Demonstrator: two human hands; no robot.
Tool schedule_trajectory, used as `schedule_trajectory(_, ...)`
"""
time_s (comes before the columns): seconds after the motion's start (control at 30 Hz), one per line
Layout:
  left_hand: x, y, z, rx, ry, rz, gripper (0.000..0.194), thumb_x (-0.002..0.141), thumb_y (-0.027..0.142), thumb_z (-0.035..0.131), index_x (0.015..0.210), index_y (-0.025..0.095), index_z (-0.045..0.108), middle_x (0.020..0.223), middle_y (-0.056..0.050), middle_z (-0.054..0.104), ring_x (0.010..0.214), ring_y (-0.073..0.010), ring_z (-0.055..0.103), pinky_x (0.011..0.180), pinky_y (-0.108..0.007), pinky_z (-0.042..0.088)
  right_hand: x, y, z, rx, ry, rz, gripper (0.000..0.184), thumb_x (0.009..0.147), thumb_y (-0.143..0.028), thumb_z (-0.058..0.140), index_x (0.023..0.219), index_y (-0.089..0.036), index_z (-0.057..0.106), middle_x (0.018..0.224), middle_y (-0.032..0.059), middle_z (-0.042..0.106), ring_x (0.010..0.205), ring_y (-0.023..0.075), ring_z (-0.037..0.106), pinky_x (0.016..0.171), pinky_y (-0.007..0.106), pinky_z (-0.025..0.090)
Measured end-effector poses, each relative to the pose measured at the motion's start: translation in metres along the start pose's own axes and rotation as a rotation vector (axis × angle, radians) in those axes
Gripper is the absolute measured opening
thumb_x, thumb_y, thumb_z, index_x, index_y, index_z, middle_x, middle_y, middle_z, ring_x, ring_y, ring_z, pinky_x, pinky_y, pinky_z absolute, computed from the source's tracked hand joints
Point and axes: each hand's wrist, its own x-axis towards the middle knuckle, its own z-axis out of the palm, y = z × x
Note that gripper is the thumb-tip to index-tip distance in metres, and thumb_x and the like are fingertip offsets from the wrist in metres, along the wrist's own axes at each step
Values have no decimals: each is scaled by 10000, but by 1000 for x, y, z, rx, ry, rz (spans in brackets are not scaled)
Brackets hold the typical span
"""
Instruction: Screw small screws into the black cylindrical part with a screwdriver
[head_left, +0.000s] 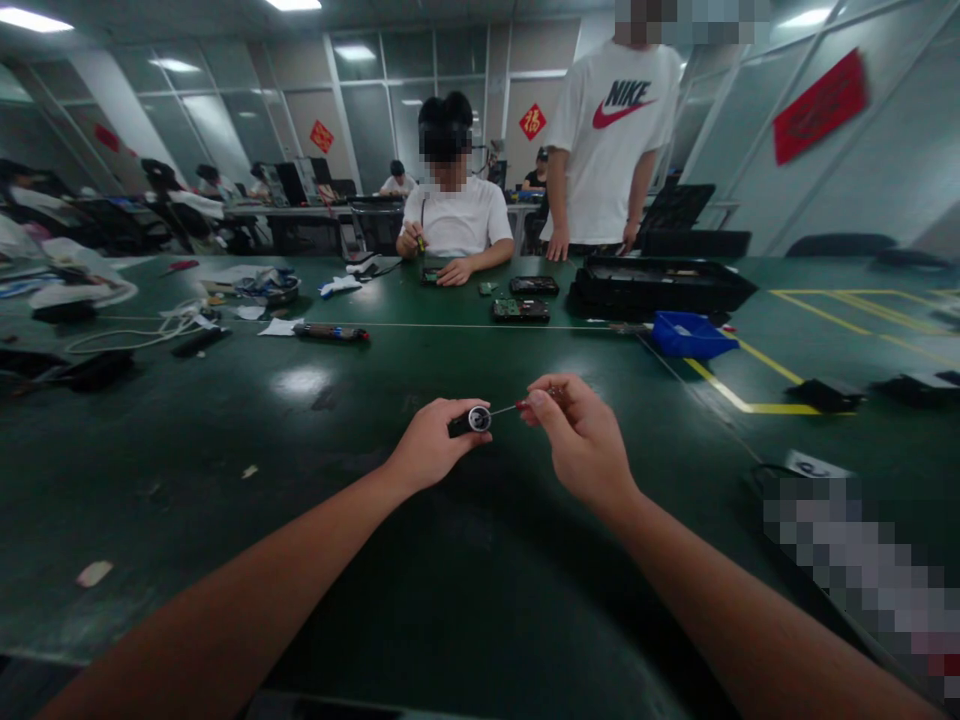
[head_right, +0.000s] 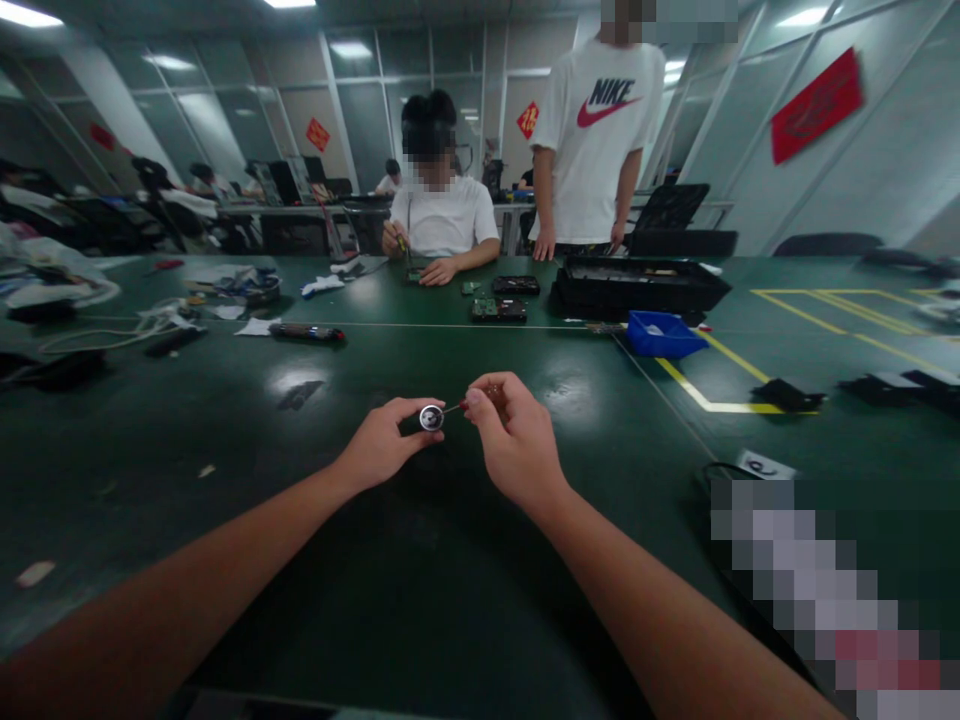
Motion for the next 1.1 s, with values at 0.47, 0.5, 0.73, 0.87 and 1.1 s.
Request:
schedule_trajectory(0.47,0,3,-2,-3,-46,30,384,838,316,739,1213,267,675,1168,-36,714,1081,-242,619,961,-419,465,12,18,0,362,168,209,225,934,-419,556,903,-202,607,794,23,635,696,156,609,653,320,517)
schedule_trajectory(0.5,0,3,-2,-4,-42,27,392,839,321,737,1223,270,671,1172,-36,713,1080,-243,619,958,-420,465,11,16,0,295,158,173,225,946,-416,542,916,-202,608,803,26,641,706,157,613,667,324,517)
schedule_trajectory(0.73,0,2,-2,-8,-30,28,408,837,332,742,1234,281,662,1191,-27,712,1098,-243,618,978,-425,460,3,4,-1,-47,87,10,197,989,-365,473,948,-211,589,800,31,679,722,169,648,684,324,501)
schedule_trajectory(0.87,0,0,-2,0,-15,39,407,835,341,745,1229,276,665,1203,-32,710,1101,-241,620,986,-421,458,1,0,-2,-203,43,-75,184,997,-339,461,981,-211,592,812,33,704,742,171,673,688,316,489)
schedule_trajectory(1.1,0,-1,-1,-20,-15,53,382,842,365,736,1208,279,670,1177,-27,719,1083,-237,628,972,-412,468,-2,-1,-3,-430,107,-170,329,865,-521,666,734,-225,607,614,-12,637,515,127,555,528,268,398)
